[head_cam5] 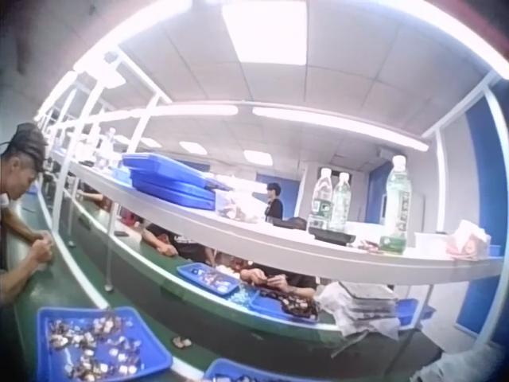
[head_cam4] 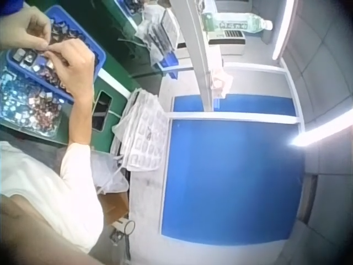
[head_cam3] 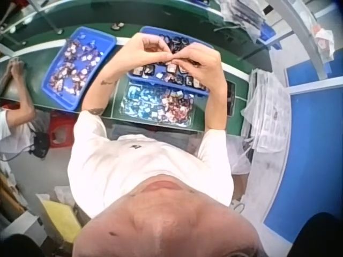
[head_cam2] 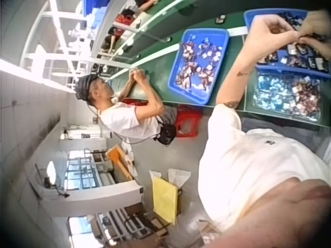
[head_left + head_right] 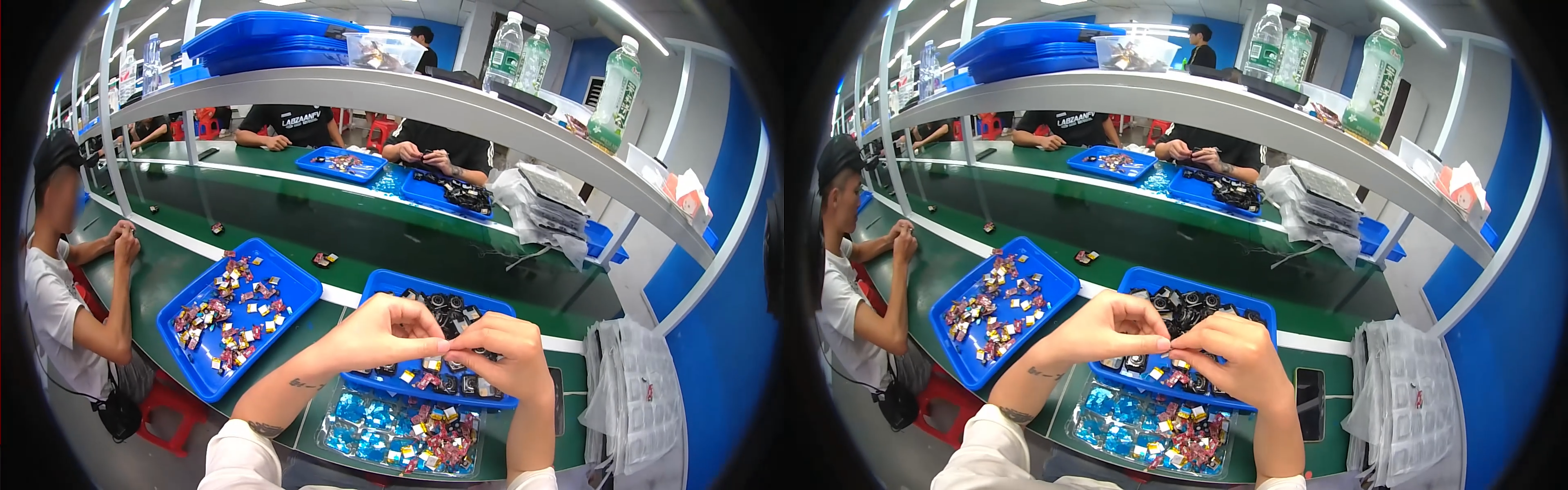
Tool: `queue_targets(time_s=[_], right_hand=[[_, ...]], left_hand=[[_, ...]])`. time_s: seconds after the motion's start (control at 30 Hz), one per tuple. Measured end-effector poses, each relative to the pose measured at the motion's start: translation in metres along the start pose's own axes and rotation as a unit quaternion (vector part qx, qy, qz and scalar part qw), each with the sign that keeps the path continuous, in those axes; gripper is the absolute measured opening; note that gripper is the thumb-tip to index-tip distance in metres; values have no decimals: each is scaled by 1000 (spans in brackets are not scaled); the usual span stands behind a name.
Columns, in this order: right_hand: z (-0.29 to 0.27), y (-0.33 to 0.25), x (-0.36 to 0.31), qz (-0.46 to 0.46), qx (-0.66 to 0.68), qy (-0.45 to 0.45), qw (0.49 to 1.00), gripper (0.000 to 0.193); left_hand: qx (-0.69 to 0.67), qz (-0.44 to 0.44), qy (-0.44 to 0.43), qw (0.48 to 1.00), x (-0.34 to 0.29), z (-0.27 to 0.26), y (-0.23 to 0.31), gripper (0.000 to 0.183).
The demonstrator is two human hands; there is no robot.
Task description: Assemble small electronic components by connecting battery modules and casings.
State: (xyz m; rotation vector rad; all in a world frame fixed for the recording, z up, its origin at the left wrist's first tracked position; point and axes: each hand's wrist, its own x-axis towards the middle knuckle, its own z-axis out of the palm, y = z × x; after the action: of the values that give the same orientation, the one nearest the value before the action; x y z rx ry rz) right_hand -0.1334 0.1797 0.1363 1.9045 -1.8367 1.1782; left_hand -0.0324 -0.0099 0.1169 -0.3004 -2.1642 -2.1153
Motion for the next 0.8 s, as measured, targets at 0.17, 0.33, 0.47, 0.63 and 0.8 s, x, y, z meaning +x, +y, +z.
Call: queue_targets(time_s=[0.17, 0.33, 0.47, 0.63, 0.8], right_hand=[[-2, -1, -1, -12, -13, -5, 1000, 15], [-5, 1, 0, 66, 45, 80, 994, 9], [0, 13, -2, 120, 131, 107, 978, 8], [4, 7, -1, 134, 180, 75, 972, 14], [-1, 6, -2, 146, 230, 77, 959, 14]], left_hand=[[43, -20, -41, 998, 0, -5, -3, 18], [31, 84, 48, 995, 0, 2, 0, 13], [256, 201, 123, 938, -2, 9, 13, 9], [189, 145, 50, 970, 4, 2, 5, 14], [46, 170, 72, 982, 7, 2, -4, 11]])
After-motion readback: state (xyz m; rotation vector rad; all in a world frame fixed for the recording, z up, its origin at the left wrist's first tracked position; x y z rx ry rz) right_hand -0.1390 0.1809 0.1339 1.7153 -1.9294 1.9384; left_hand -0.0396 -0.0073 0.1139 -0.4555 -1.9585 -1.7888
